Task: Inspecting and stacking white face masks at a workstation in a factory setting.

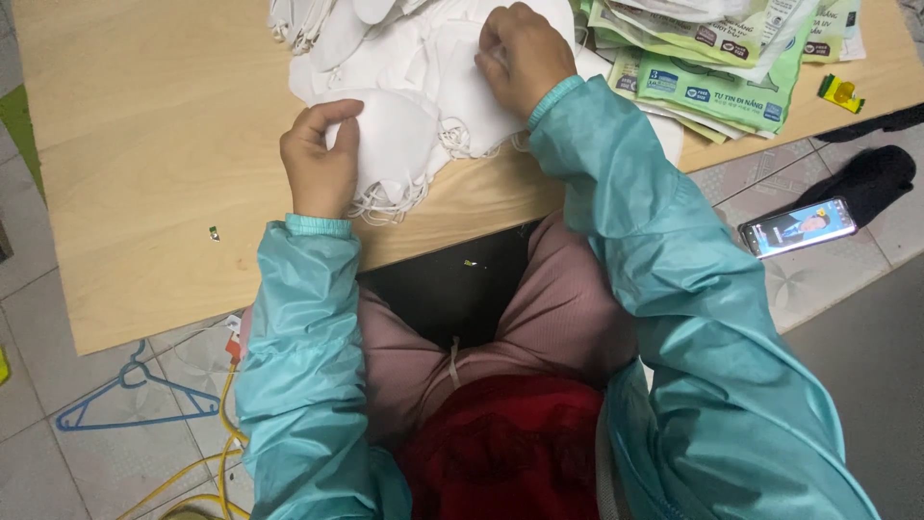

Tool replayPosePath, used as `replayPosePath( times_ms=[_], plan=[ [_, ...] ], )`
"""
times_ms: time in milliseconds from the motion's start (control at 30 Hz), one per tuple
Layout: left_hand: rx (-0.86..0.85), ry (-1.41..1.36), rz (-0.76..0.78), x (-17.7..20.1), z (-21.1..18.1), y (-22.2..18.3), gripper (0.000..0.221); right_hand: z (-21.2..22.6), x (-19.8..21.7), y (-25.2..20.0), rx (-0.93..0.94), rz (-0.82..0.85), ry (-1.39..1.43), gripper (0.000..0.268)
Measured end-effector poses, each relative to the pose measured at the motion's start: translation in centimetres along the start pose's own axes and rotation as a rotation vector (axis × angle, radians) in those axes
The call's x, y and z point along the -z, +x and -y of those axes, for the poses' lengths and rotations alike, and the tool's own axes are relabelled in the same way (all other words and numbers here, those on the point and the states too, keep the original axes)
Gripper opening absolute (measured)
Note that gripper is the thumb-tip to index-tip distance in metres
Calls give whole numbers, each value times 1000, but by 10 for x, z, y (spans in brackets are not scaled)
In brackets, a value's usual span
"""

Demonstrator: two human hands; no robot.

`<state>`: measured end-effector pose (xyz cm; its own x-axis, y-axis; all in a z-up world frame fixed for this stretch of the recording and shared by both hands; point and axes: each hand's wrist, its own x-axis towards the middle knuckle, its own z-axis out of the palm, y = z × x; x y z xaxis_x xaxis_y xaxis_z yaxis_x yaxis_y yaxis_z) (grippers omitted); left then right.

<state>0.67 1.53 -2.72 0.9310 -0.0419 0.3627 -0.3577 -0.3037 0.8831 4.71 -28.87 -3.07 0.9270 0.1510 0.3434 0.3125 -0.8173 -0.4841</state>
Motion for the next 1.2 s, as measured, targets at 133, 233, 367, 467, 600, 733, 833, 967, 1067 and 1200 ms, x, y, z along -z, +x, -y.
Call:
replayPosePath(
  times_ms=[133, 233, 367, 467, 600, 733, 833, 967, 1067, 1200],
  plan=[
    [-3, -2, 9, 0, 2, 0, 19, -4, -7, 2, -116, 121, -101, 28],
    [-5, -3, 19, 1, -2, 0, 17, -4, -16, 6, -184, 188, -146, 40],
    [2, -9, 14, 1, -3, -1, 18, -1, -22, 9, -166, 208, -245, 36],
    [-16, -10, 14, 1, -3, 0, 17, -2, -22, 10, -147, 154, -276, 38],
    [-5, -21, 8, 1, -5, -1, 18, -7, -22, 12, -179, 160, -294, 40],
    [10, -27, 11, 0, -7, -1, 18, -19, -31, 12, -151, 116, -296, 32],
    [13, -24, 9, 0, -5, -1, 18, -21, -33, 10, -51, 68, -287, 9],
    [0, -22, 7, 0, -2, -1, 18, -6, -17, 7, 10, -68, -111, 7],
    [6, -9, 2, 0, -2, 0, 18, 12, 1, 3, 81, -187, 15, 6],
    [32, 12, -14, -1, -2, 1, 18, 31, 17, -1, 203, -353, 156, 12]
  ],
)
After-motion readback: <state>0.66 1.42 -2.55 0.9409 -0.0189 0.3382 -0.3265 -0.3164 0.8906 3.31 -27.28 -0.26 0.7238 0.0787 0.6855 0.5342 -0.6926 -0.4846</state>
